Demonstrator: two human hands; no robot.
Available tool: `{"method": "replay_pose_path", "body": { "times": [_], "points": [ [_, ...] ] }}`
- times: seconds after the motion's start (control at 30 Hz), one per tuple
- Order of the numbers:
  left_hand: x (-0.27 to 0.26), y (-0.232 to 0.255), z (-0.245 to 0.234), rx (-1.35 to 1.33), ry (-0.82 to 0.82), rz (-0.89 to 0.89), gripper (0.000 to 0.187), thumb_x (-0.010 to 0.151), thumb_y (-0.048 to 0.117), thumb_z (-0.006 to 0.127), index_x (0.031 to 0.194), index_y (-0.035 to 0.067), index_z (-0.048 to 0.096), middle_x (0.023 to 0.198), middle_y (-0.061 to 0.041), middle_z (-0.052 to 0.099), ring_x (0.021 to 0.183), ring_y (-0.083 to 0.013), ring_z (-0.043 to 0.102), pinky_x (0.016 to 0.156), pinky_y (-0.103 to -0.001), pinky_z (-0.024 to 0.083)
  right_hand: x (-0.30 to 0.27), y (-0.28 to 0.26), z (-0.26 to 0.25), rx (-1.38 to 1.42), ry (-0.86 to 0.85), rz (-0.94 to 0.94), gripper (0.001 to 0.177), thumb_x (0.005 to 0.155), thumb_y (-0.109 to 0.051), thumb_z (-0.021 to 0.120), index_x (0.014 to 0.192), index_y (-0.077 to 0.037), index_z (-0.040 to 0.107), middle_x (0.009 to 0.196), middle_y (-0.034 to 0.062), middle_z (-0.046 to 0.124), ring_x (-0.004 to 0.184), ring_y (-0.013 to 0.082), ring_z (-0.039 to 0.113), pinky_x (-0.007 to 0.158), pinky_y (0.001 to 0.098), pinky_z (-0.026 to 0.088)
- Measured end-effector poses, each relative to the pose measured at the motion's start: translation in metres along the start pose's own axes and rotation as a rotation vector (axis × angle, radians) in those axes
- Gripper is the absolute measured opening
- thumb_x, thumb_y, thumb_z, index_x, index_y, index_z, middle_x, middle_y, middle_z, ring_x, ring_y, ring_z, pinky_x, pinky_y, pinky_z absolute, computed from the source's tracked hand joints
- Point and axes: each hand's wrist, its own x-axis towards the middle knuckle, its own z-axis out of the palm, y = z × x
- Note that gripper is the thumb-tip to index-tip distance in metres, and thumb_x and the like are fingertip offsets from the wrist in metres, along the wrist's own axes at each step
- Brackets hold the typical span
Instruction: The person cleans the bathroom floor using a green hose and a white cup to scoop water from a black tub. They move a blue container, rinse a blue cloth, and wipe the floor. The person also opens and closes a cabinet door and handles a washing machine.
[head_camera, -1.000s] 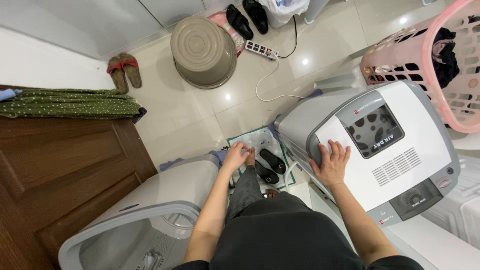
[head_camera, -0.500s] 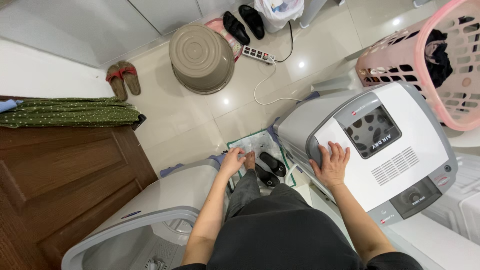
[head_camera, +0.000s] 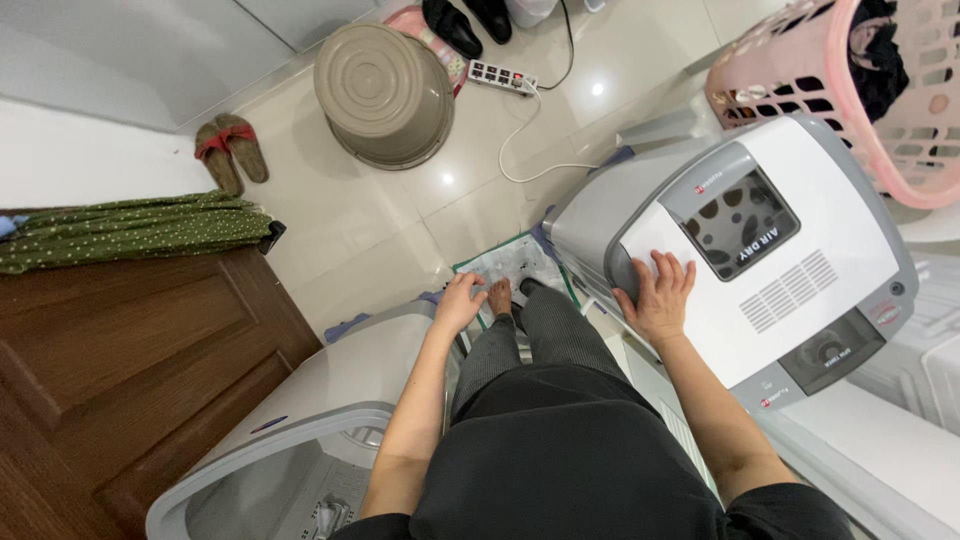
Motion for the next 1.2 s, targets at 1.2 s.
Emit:
{"method": "replay_pose_path", "body": {
  "times": [1.2],
  "points": [
    [0.139, 0.146, -0.024, 0.248, -0.406, 0.443, 0.024, 0.091, 0.021, 0.071, 0.111, 0.008, 0.067, 0.114, -0.014, 0.067, 0.108, -0.0347, 0.064, 0.091, -0.043, 0.051, -0.011, -0.005, 0.028, 0.049, 0.221, 0.264, 0.054, 0.097, -0.045, 0.068, 0.142, -0.019, 0.052, 0.151, 0.0157, 0.039, 0.150, 0.0402, 0.029, 0.122, 0.0752, 0.006]
  ]
}}
